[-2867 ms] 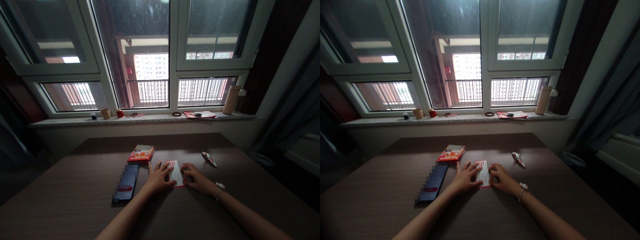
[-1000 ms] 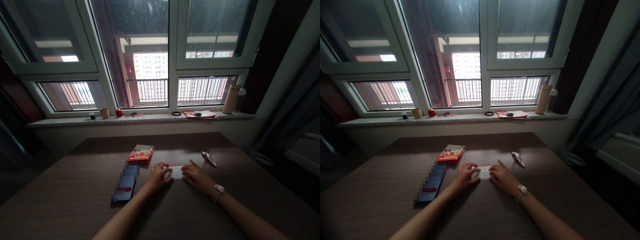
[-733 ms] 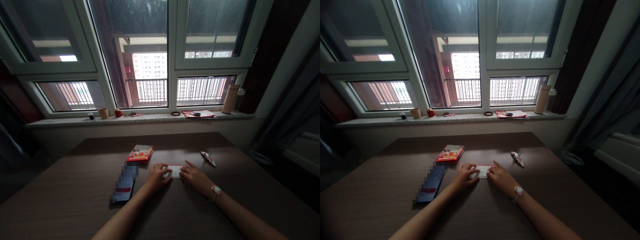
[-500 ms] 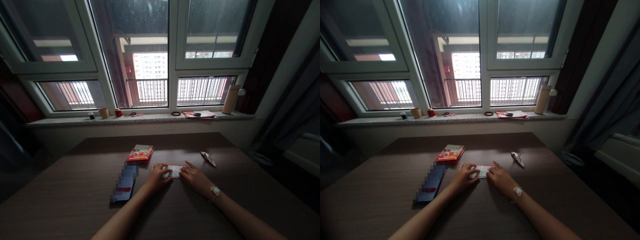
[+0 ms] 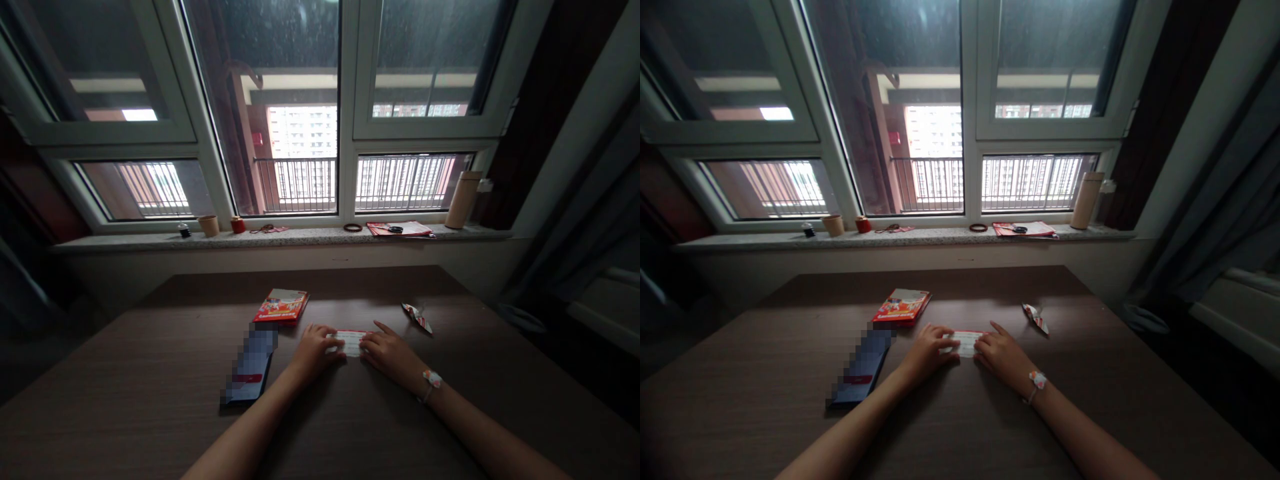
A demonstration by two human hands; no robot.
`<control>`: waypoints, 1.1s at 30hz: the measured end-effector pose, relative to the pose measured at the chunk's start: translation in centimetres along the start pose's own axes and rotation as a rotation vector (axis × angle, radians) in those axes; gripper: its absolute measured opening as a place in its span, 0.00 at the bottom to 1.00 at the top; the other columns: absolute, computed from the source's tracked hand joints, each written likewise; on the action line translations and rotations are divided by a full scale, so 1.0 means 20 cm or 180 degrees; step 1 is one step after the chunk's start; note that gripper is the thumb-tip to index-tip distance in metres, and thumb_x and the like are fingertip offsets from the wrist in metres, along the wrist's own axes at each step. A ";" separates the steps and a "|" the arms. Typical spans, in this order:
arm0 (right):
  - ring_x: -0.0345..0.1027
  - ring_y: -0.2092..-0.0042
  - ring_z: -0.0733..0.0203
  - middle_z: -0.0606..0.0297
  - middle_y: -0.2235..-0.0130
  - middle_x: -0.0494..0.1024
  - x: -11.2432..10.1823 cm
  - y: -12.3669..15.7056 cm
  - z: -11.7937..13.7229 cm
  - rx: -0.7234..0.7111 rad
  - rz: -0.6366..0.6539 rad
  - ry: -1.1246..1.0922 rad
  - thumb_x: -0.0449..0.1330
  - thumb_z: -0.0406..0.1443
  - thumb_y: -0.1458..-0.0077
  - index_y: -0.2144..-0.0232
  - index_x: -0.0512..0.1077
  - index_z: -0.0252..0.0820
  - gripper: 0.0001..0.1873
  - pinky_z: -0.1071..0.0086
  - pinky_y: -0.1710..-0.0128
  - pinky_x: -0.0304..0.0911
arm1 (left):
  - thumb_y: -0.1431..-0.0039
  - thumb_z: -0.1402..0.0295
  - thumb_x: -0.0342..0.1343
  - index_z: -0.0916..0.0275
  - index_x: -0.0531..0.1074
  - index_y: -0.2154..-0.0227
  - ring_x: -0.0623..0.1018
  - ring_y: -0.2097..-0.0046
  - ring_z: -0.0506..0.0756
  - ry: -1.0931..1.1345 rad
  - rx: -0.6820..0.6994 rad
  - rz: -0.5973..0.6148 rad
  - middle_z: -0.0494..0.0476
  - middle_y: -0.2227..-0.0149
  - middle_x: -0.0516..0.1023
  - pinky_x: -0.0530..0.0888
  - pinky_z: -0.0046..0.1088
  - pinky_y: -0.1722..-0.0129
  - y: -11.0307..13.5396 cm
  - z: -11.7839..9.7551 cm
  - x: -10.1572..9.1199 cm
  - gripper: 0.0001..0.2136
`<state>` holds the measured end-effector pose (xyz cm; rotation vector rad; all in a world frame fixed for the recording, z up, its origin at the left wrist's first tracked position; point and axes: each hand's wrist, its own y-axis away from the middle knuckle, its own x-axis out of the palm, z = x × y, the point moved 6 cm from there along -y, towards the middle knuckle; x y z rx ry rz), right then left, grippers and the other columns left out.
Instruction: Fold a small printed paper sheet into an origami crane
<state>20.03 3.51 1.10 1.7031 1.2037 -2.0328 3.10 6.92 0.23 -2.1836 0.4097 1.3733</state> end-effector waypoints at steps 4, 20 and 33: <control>0.72 0.58 0.61 0.64 0.62 0.79 0.01 -0.01 0.01 -0.0013 0.0028 0.0152 0.56 0.34 0.41 0.64 0.71 0.43 0.05 0.55 0.40 0.53 | 0.49 0.58 0.63 0.50 0.78 0.60 0.73 0.50 0.59 -0.0080 0.0091 -0.0046 0.56 0.52 0.77 0.61 0.49 0.42 0.00 0.00 -0.01 0.12; 0.72 0.62 0.62 0.65 0.66 0.77 0.02 -0.02 0.03 0.0127 -0.0167 0.0382 0.51 0.32 0.38 0.65 0.71 0.42 0.08 0.55 0.41 0.55 | 0.48 0.59 0.63 0.51 0.79 0.61 0.74 0.51 0.59 -0.0222 0.0155 -0.0144 0.57 0.54 0.78 0.63 0.48 0.43 0.00 -0.04 -0.02 0.11; 0.71 0.56 0.61 0.62 0.59 0.77 -0.04 0.00 0.03 0.0192 -0.0035 -0.0122 0.53 0.35 0.39 0.57 0.72 0.45 0.10 0.52 0.38 0.49 | 0.42 0.60 0.57 0.51 0.78 0.60 0.73 0.49 0.59 -0.0215 0.0192 -0.0127 0.57 0.52 0.77 0.61 0.50 0.42 0.00 -0.02 0.01 0.09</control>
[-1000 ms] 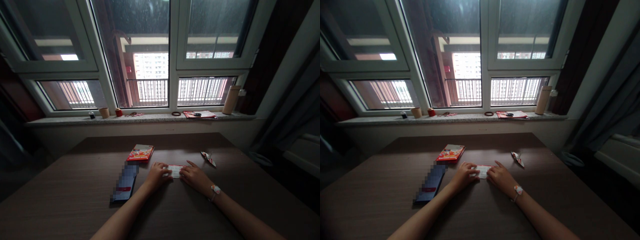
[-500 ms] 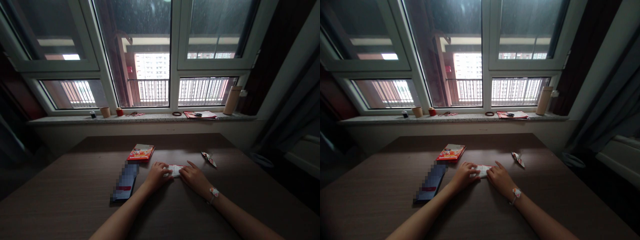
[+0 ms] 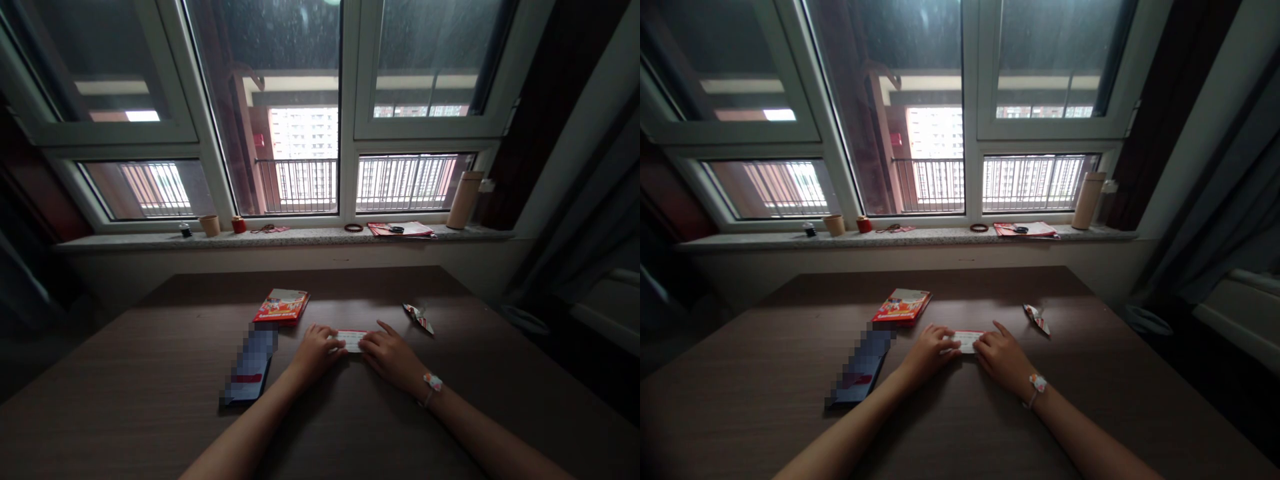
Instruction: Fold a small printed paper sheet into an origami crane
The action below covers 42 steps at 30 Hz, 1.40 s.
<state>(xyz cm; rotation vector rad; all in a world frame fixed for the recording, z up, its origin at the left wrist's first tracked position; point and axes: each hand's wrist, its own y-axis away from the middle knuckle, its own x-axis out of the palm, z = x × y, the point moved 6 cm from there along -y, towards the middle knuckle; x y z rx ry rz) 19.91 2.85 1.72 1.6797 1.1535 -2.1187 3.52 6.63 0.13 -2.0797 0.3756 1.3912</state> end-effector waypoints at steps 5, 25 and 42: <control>0.71 0.55 0.62 0.63 0.59 0.78 -0.01 0.00 -0.01 0.0008 0.0002 -0.0114 0.51 0.32 0.39 0.59 0.73 0.46 0.12 0.53 0.38 0.49 | 0.44 0.60 0.59 0.52 0.78 0.61 0.73 0.49 0.60 0.0016 -0.0028 0.0082 0.58 0.52 0.77 0.61 0.50 0.42 0.00 -0.01 -0.01 0.09; 0.70 0.56 0.60 0.63 0.60 0.78 -0.03 0.02 -0.10 0.0374 -0.0031 -0.1219 0.55 0.39 0.40 0.60 0.73 0.45 0.09 0.59 0.44 0.58 | 0.49 0.60 0.62 0.54 0.76 0.65 0.72 0.48 0.59 0.0212 -0.0284 0.0092 0.55 0.53 0.76 0.54 0.52 0.39 0.01 -0.03 -0.06 0.09; 0.67 0.60 0.59 0.63 0.66 0.76 0.05 -0.04 -0.19 0.1016 -0.0118 -0.0934 0.54 0.46 0.40 0.68 0.76 0.45 0.15 0.67 0.59 0.61 | 0.50 0.59 0.62 0.53 0.74 0.64 0.68 0.46 0.61 0.0198 -0.0455 0.0141 0.53 0.51 0.73 0.50 0.57 0.40 0.03 -0.06 -0.07 0.11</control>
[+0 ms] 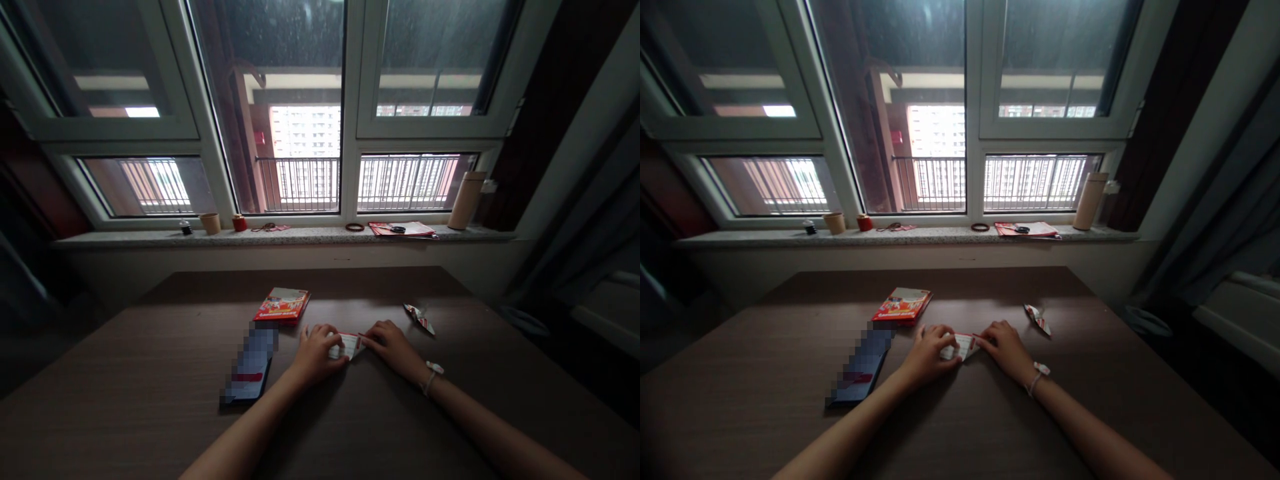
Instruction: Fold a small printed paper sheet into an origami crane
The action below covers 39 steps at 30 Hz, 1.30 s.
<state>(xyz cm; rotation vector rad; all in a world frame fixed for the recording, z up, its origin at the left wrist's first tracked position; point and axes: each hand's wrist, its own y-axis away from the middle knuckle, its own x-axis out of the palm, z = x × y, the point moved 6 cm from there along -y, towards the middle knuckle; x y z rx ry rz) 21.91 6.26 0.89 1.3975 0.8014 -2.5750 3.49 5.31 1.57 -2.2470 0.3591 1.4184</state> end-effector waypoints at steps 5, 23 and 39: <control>0.67 0.60 0.57 0.64 0.66 0.76 0.01 -0.04 0.00 0.0251 0.0119 0.0183 0.56 0.45 0.42 0.70 0.76 0.45 0.14 0.66 0.60 0.60 | 0.50 0.60 0.61 0.53 0.75 0.63 0.68 0.46 0.61 0.0087 -0.0043 0.0103 0.54 0.50 0.72 0.46 0.60 0.39 0.00 0.00 -0.01 0.10; 0.64 0.58 0.56 0.63 0.64 0.75 0.05 -0.01 0.04 0.0363 -0.0050 0.0549 0.56 0.42 0.41 0.66 0.72 0.44 0.10 0.63 0.55 0.54 | 0.47 0.58 0.59 0.55 0.74 0.67 0.70 0.49 0.59 -0.0003 -0.0233 -0.0155 0.52 0.54 0.73 0.44 0.65 0.41 -0.01 -0.02 0.00 0.08; 0.63 0.57 0.56 0.63 0.63 0.75 0.05 -0.02 0.05 0.0519 -0.0006 0.0677 0.55 0.41 0.41 0.67 0.70 0.43 0.09 0.65 0.58 0.50 | 0.48 0.57 0.61 0.53 0.74 0.65 0.69 0.48 0.60 -0.0016 -0.0267 -0.0068 0.52 0.53 0.72 0.43 0.65 0.41 0.00 -0.01 0.01 0.09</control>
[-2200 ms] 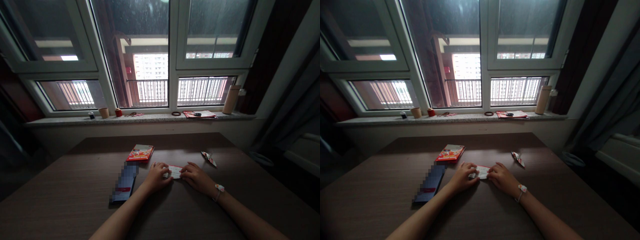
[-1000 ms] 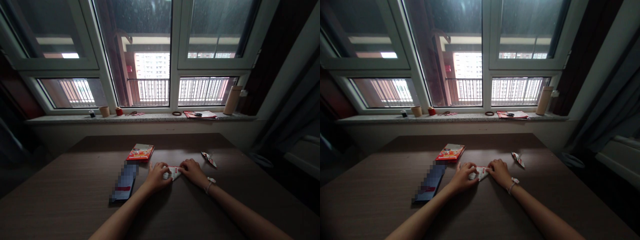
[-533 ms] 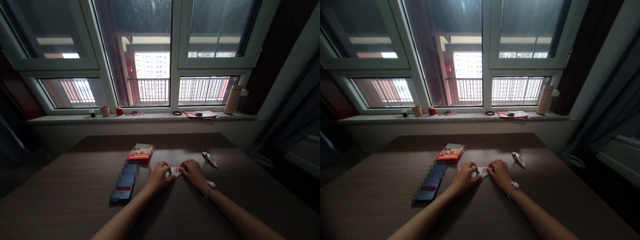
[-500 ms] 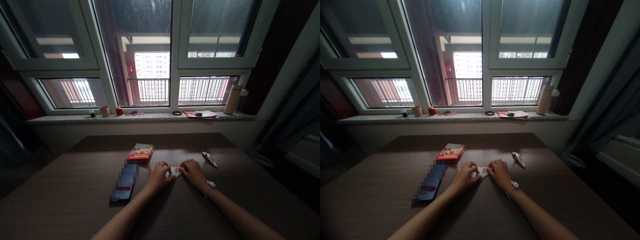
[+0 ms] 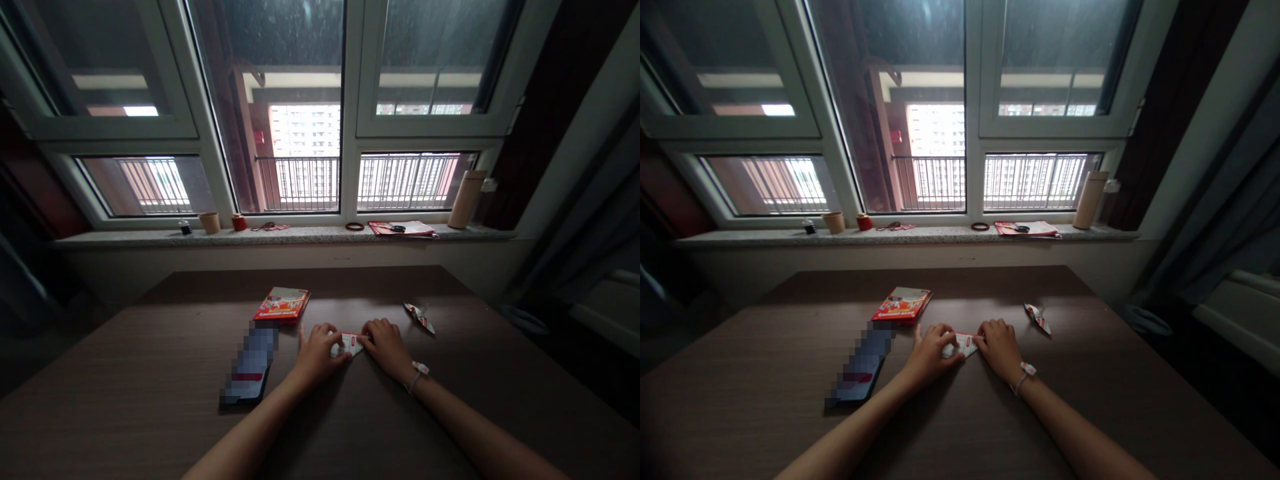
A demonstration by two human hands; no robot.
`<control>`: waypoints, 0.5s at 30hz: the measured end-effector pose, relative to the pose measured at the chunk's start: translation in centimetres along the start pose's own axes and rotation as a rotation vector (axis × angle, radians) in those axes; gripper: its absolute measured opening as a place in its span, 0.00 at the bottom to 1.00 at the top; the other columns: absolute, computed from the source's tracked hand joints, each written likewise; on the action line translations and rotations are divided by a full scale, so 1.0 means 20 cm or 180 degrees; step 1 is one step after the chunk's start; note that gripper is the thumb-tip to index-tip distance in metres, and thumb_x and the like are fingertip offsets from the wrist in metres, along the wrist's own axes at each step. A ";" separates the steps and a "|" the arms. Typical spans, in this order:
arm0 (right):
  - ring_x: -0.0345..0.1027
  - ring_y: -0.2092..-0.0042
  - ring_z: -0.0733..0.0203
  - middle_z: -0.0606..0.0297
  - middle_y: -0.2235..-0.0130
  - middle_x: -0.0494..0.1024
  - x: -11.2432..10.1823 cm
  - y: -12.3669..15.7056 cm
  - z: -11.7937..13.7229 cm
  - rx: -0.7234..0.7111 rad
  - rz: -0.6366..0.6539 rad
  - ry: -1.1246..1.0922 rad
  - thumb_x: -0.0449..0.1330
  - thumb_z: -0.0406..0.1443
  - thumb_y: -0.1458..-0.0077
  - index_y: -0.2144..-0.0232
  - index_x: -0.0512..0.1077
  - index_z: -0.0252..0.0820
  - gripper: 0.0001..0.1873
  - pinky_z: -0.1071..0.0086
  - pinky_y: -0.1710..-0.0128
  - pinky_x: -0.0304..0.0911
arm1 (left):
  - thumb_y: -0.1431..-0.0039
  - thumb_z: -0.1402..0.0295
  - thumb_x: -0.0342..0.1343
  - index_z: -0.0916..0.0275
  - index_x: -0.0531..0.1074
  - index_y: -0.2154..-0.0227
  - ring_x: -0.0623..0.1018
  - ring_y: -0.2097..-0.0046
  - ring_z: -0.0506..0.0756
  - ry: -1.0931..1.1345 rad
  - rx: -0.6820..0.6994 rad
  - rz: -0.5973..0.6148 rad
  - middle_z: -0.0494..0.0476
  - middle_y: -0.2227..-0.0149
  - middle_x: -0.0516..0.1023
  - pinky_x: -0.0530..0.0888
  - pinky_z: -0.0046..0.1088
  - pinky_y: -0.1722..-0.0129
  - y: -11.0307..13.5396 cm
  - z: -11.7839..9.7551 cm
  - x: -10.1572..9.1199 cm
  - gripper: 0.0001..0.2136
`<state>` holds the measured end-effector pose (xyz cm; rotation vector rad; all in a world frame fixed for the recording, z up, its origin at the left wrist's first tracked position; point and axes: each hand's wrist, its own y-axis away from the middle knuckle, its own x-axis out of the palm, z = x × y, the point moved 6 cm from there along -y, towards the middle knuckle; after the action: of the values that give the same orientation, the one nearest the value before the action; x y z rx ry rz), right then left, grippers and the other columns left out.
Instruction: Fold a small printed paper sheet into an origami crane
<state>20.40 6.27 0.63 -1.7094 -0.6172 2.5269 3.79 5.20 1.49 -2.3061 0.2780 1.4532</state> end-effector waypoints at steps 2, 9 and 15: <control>0.63 0.58 0.56 0.64 0.64 0.74 -0.01 0.00 0.00 -0.0008 -0.0022 -0.0105 0.54 0.42 0.40 0.67 0.69 0.43 0.09 0.65 0.58 0.51 | 0.48 0.57 0.61 0.53 0.74 0.65 0.69 0.48 0.60 0.0024 0.0026 -0.0008 0.52 0.52 0.72 0.44 0.65 0.41 0.00 0.00 0.00 0.09; 0.63 0.59 0.57 0.66 0.66 0.75 -0.01 -0.01 0.02 -0.0026 0.0010 -0.0106 0.53 0.40 0.39 0.67 0.69 0.44 0.08 0.65 0.59 0.49 | 0.48 0.57 0.61 0.52 0.74 0.65 0.69 0.47 0.60 0.0066 0.0009 -0.0007 0.53 0.52 0.72 0.43 0.64 0.40 0.00 0.02 0.02 0.10; 0.63 0.58 0.57 0.65 0.65 0.76 0.00 -0.03 0.03 -0.0053 0.0007 0.0049 0.53 0.39 0.39 0.67 0.69 0.45 0.08 0.65 0.58 0.48 | 0.49 0.58 0.62 0.52 0.74 0.65 0.69 0.47 0.60 0.0000 -0.0011 -0.0001 0.51 0.52 0.72 0.44 0.66 0.42 0.00 0.02 0.02 0.10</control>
<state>19.77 6.57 1.10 -1.7340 -0.6375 2.5146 3.68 5.49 0.95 -2.3088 0.2755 1.4547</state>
